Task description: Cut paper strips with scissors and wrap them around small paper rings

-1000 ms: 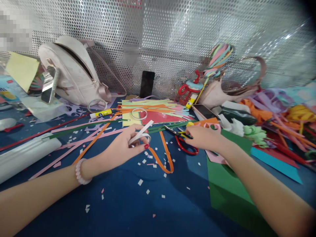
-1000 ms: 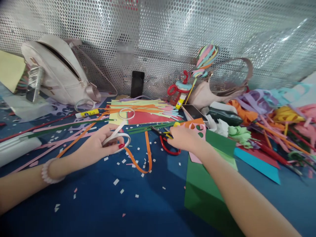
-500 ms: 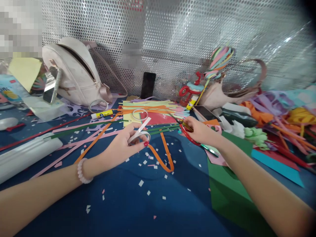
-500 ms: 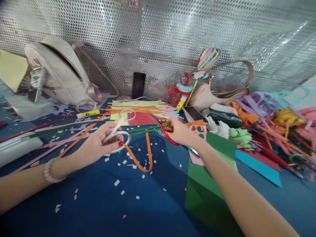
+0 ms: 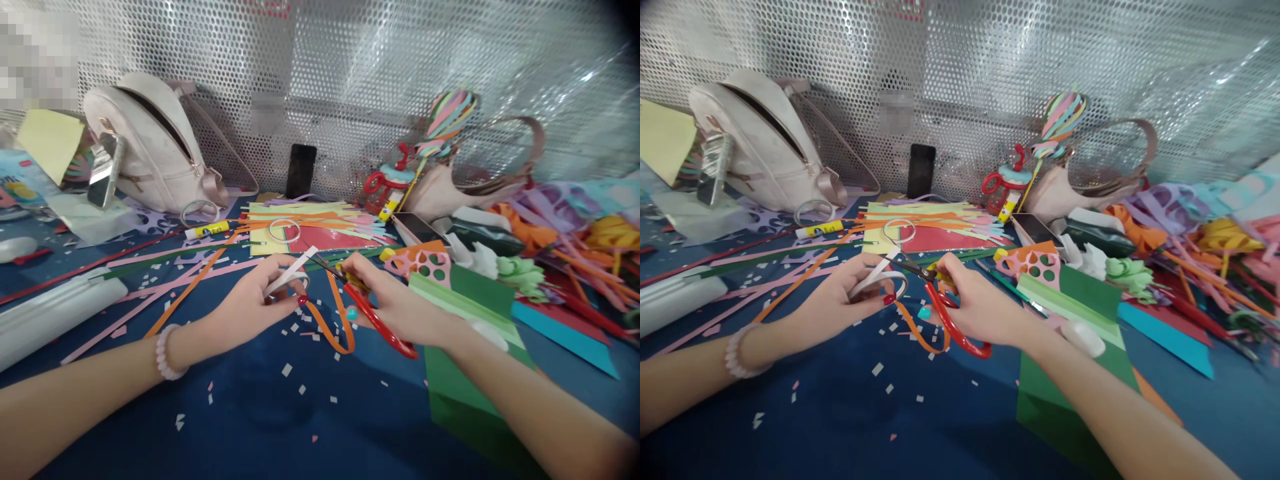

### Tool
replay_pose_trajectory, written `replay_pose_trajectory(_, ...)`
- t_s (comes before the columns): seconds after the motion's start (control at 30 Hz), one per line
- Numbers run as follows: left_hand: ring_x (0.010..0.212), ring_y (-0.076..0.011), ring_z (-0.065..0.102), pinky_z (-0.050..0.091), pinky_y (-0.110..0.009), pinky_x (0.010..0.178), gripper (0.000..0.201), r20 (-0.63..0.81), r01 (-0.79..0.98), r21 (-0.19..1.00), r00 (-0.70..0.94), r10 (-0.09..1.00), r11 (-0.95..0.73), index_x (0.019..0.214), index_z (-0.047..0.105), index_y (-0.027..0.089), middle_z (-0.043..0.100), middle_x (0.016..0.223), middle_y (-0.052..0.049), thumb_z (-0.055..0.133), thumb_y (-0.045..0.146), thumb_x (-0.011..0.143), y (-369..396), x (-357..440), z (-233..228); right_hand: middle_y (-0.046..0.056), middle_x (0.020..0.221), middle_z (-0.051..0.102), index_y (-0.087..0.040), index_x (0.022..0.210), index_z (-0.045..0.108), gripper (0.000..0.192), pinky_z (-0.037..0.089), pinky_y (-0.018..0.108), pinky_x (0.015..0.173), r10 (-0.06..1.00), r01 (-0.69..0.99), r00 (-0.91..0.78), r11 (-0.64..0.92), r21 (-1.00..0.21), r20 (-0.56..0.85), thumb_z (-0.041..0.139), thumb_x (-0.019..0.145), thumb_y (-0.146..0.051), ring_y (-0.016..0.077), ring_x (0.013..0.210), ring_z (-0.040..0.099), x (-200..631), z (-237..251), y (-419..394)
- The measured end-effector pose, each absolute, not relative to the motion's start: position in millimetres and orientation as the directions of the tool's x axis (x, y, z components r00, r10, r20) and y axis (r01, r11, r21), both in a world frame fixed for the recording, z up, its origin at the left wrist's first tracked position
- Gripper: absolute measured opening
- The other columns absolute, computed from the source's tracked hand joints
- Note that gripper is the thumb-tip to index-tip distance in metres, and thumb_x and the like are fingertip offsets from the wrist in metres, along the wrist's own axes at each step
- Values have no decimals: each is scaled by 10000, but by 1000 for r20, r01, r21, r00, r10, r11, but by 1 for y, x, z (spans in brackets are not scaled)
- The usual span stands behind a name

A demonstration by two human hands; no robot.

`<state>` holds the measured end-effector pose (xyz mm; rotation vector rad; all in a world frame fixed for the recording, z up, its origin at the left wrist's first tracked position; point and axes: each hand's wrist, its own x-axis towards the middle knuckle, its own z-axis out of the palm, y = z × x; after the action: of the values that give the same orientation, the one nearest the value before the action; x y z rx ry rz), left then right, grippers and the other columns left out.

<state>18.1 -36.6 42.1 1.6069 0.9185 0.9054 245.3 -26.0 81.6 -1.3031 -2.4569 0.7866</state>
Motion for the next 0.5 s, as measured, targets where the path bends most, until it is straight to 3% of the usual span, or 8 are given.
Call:
replay_pose_trajectory(0.27,685,-95,533,416,-211,582,287,121,158,964,462,879,-215,1044,461,245,573,869,16,558,166,786,-41,20,41,-8,773,483,-215,867,379,247,361,266,579,814,637,-581,466,-614,16,573,767,-329,135,663,410,244,77,-27)
replay_pose_trajectory(0.5,693,-101,538,417,-209,581,230,114,164,964,461,880,-211,986,480,225,569,864,10,558,157,780,-42,21,44,-13,743,482,-213,802,382,163,339,253,545,832,628,-554,426,-651,10,539,760,-229,129,644,432,242,79,-28)
